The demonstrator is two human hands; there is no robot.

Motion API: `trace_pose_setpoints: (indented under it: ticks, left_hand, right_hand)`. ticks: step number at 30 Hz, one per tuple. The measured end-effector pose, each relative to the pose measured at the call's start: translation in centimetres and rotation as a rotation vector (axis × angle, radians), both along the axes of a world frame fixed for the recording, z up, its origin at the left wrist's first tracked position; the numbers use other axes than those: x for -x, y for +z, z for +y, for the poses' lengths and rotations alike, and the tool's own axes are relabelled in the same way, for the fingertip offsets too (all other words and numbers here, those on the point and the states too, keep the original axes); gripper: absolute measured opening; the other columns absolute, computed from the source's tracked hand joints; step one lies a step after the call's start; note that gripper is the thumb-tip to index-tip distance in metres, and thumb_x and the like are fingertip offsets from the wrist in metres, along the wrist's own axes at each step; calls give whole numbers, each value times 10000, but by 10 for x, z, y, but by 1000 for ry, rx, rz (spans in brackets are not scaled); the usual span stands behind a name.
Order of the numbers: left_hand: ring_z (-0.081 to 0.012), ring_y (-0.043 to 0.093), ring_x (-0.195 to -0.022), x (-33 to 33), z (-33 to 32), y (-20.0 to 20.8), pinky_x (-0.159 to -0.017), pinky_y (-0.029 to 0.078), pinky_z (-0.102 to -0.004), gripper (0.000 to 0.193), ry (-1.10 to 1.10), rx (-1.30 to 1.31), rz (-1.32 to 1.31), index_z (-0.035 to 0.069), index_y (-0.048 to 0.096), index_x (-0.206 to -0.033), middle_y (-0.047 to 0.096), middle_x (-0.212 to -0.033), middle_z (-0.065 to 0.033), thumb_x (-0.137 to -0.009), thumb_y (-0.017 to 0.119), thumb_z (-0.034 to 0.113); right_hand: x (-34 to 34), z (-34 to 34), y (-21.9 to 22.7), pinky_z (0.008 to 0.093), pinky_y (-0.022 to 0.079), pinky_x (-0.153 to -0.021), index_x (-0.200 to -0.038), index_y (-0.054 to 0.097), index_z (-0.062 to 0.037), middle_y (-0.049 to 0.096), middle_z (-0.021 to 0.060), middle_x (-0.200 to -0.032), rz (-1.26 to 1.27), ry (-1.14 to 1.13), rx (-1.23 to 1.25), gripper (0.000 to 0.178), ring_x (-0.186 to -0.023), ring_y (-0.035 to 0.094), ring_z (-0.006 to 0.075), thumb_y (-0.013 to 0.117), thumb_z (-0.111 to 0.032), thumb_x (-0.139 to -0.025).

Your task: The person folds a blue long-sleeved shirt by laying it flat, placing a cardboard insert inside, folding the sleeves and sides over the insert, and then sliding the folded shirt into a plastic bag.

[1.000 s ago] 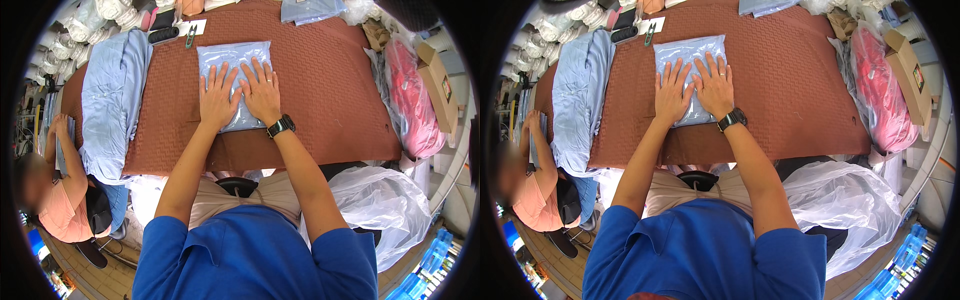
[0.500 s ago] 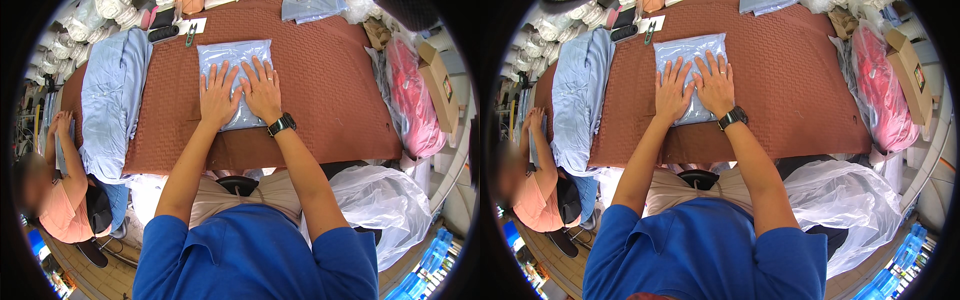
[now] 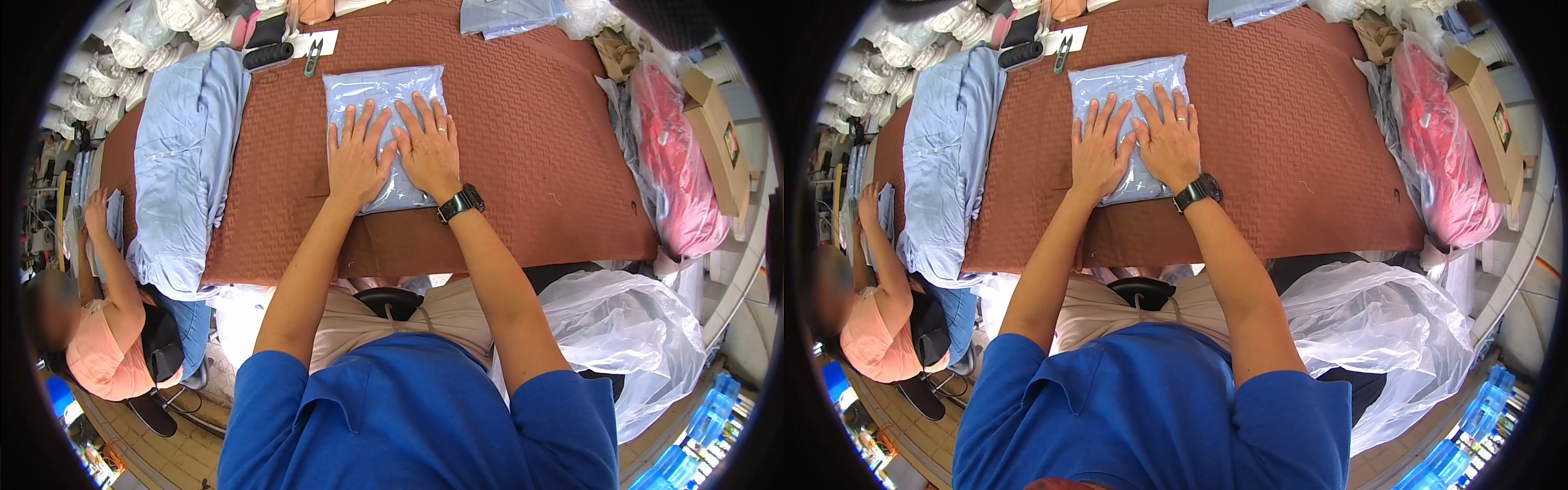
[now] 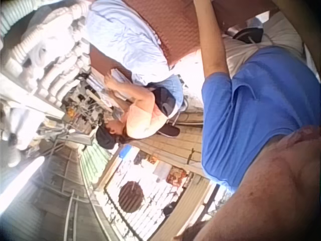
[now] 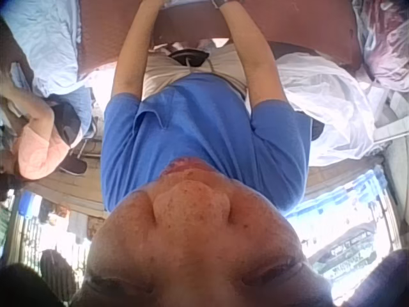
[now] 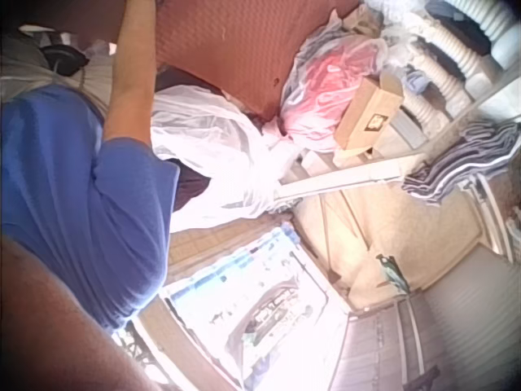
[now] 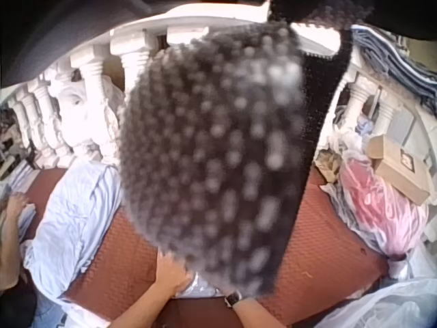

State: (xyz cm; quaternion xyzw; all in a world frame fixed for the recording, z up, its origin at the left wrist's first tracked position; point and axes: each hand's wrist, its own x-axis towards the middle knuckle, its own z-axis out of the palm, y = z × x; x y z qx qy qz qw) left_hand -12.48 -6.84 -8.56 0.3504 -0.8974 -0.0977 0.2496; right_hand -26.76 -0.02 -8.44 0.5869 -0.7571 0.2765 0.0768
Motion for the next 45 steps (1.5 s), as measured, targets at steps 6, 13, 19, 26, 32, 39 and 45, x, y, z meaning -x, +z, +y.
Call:
trace_pose_setpoints:
  ticks: [6,13,19,26,32,39,45]
  left_hand:
    - [-328,220,-1512,-1,-1,1,-1195,132,-579,527,-8,-29,-40,218,425,-1508,307,-1623,-62,-1015,459,400]
    - [-316,192,-1523,-5,-47,43,-1208,137,-552,522,-47,-376,111,239,410,-1523,288,-1628,-79,-1062,326,469]
    - [-313,159,-1531,25,-74,-1,-1214,99,-572,582,131,-101,-44,266,358,-1550,259,-1642,-63,-1040,336,545]
    - [-302,268,-1497,24,-75,-9,-1205,181,-536,523,138,-43,-27,229,423,-1516,358,-1595,-91,-1042,424,450]
    - [-311,640,-1104,7,-132,-2,-937,490,-406,405,556,-399,425,67,682,-1192,677,-1215,-135,-880,740,319]
    - [-140,628,-708,18,-187,-8,-688,510,-302,253,388,-656,458,47,731,-953,711,-805,-21,-838,810,259]
    - [-36,531,-706,4,-168,110,-640,415,-215,91,-107,-734,866,68,702,-915,675,-836,44,-928,730,154]
  right_hand:
    - [1,0,0,571,257,-1159,-1434,519,-199,431,101,-1526,-19,3,15,467,-1428,330,377,492,-395,-1011]
    - [32,-21,25,572,244,-1164,-1419,547,-199,435,104,-1527,-424,42,26,460,-1427,331,379,520,-381,-997]
    - [27,-62,9,572,221,-1184,-1435,530,-209,404,96,-1556,-22,-26,54,474,-1459,295,374,484,-414,-1010]
    - [27,-58,-3,562,223,-1185,-1438,518,-198,411,101,-1550,-121,-33,-24,480,-1454,306,375,502,-408,-1006]
    - [81,-81,25,493,359,-1102,-1363,545,-29,492,221,-1449,-442,-178,-41,568,-1345,451,347,680,-355,-918]
    - [130,-93,35,326,523,-791,-1091,713,31,740,134,-991,-1235,-87,-207,388,-871,678,221,835,-175,-786]
    - [127,-47,154,274,487,-775,-1002,738,-39,716,26,-941,-1122,139,103,252,-874,625,114,840,-158,-805]
